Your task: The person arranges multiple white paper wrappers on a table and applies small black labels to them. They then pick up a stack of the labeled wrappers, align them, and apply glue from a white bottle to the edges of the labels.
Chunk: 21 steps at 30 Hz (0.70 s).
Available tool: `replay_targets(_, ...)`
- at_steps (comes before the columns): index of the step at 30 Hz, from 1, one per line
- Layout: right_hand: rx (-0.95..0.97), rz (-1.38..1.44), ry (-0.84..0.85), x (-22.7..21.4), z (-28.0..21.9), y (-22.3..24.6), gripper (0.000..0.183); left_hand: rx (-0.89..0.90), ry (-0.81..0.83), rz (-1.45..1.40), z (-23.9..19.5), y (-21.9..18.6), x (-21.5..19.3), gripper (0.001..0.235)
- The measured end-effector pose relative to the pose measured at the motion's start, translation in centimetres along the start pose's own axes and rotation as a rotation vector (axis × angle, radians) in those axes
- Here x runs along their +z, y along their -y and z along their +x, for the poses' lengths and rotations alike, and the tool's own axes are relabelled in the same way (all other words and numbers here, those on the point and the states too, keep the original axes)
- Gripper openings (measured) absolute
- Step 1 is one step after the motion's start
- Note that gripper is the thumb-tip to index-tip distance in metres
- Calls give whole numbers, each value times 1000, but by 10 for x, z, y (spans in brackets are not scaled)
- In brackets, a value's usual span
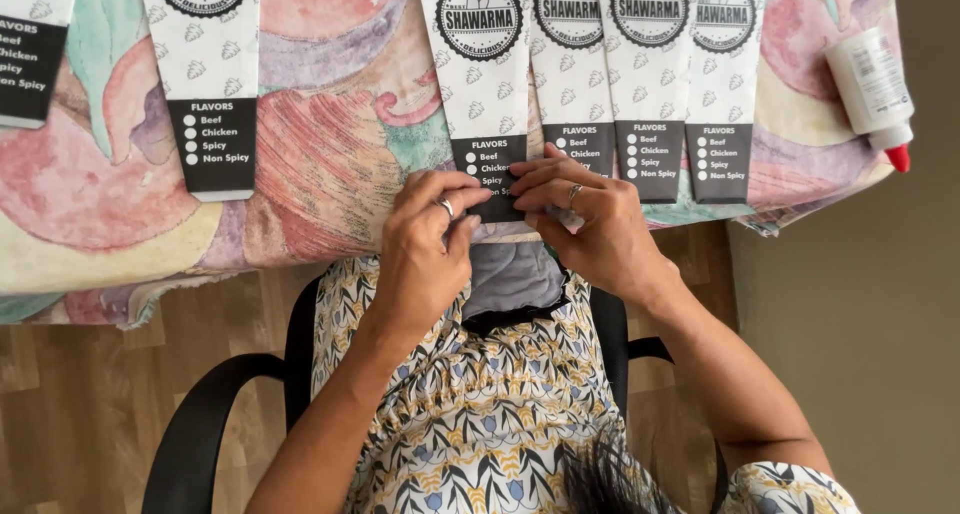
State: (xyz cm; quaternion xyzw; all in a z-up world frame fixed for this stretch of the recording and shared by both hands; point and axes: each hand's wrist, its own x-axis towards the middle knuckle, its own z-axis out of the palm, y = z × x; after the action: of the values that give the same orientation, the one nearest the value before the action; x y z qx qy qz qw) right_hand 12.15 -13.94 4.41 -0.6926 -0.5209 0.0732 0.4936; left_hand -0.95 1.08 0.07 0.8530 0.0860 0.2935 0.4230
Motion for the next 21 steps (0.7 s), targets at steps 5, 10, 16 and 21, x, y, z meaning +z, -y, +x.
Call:
replay_targets(5, -11, -64, -91, -33, -9, 0, 20, 121, 63, 154, 0, 3, 2, 37)
replay_targets(10, -67, -261, -57, -42, -25, -17, 19, 109, 92, 218, 3, -1, 15, 33)
replay_targets(16, -90, -290, -81, -37, -33, -22, 15, 142, 44, 242, 0, 4, 28, 35)
replay_targets(21, -105, -323, -109, -35, -27, -12, 20, 180, -81, 120, 4, -8, 21, 36)
